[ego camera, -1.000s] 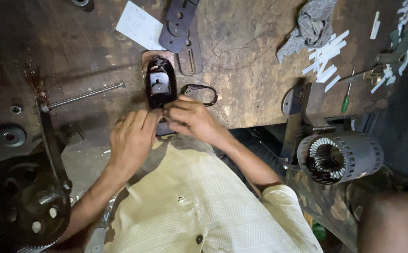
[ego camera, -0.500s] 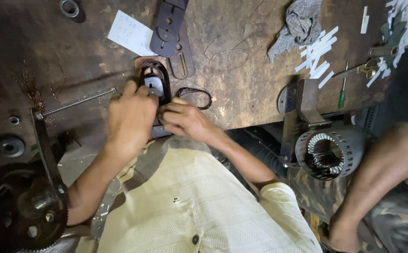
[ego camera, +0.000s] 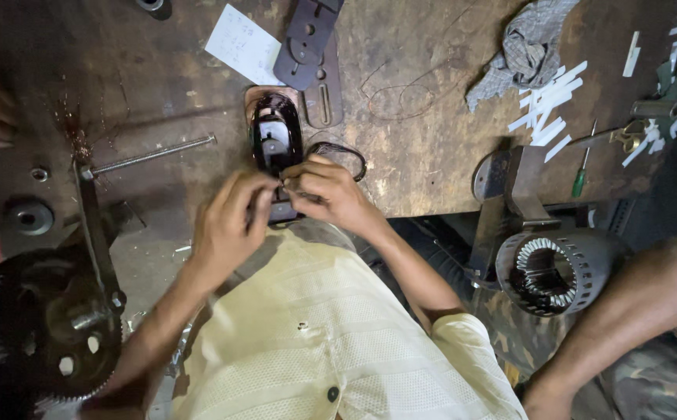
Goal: The person operates a manual crank to wind copper wire onto a wooden bobbin, then removes the bobbin and continues winding copper wire by hand onto a small plastic component on the workbench.
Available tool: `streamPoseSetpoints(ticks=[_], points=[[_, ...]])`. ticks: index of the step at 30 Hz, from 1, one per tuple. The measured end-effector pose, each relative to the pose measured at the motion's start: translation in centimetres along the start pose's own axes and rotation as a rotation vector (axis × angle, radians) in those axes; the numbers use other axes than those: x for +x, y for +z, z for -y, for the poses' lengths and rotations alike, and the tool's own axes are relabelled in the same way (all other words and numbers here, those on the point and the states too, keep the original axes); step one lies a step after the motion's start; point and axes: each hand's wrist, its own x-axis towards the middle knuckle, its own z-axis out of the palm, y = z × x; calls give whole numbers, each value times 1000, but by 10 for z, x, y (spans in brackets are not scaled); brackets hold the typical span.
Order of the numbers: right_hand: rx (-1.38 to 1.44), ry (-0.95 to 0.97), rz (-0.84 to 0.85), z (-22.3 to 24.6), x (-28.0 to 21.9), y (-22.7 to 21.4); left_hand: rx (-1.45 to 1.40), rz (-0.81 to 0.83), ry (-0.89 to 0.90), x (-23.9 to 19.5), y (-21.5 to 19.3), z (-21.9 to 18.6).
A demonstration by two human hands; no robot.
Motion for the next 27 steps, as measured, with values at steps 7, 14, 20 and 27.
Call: streamPoseSetpoints(ticks=[7, 14, 20, 27], points=[[70, 13, -23, -2, 0, -2, -1368, 48, -876, -22, 35, 35], [89, 19, -42, -7, -3, -5, -1577, 98, -823, -6, 51, 39], [61, 63, -70, -18, -9, 6, -1457, 106, -835, -12, 51, 38], [43, 95, -110, -10, -11, 14, -1298, -40, -990, -29, 52, 25]])
